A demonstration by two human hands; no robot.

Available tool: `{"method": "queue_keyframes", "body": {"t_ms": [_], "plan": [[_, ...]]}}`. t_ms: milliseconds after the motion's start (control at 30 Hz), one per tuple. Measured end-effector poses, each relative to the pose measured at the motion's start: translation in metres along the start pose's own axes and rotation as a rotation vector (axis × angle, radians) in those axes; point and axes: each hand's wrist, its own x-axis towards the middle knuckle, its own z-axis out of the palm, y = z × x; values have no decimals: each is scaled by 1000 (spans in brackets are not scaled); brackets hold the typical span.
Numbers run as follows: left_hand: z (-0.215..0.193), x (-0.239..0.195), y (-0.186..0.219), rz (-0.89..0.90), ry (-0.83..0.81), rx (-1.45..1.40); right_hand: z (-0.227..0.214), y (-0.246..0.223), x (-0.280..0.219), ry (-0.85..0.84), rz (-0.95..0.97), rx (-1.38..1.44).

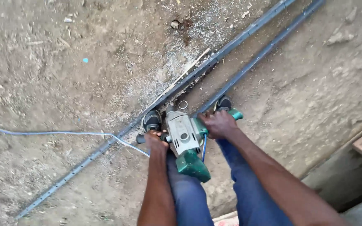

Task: Using a heavy-duty electric drill to bore holes into long metal bars laid on the ground.

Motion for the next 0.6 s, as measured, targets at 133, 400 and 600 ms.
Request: {"method": "queue_keyframes", "body": {"t_ms": [133,400,600], "plan": [[-16,-13,15,0,-895,-43,-9,0,1,-29,4,-1],[22,-60,26,66,-129,501,-21,-8,2,-141,91,95],[23,-112,43,313,-172,1937,-18,-8,0,-134,1,24]]}}
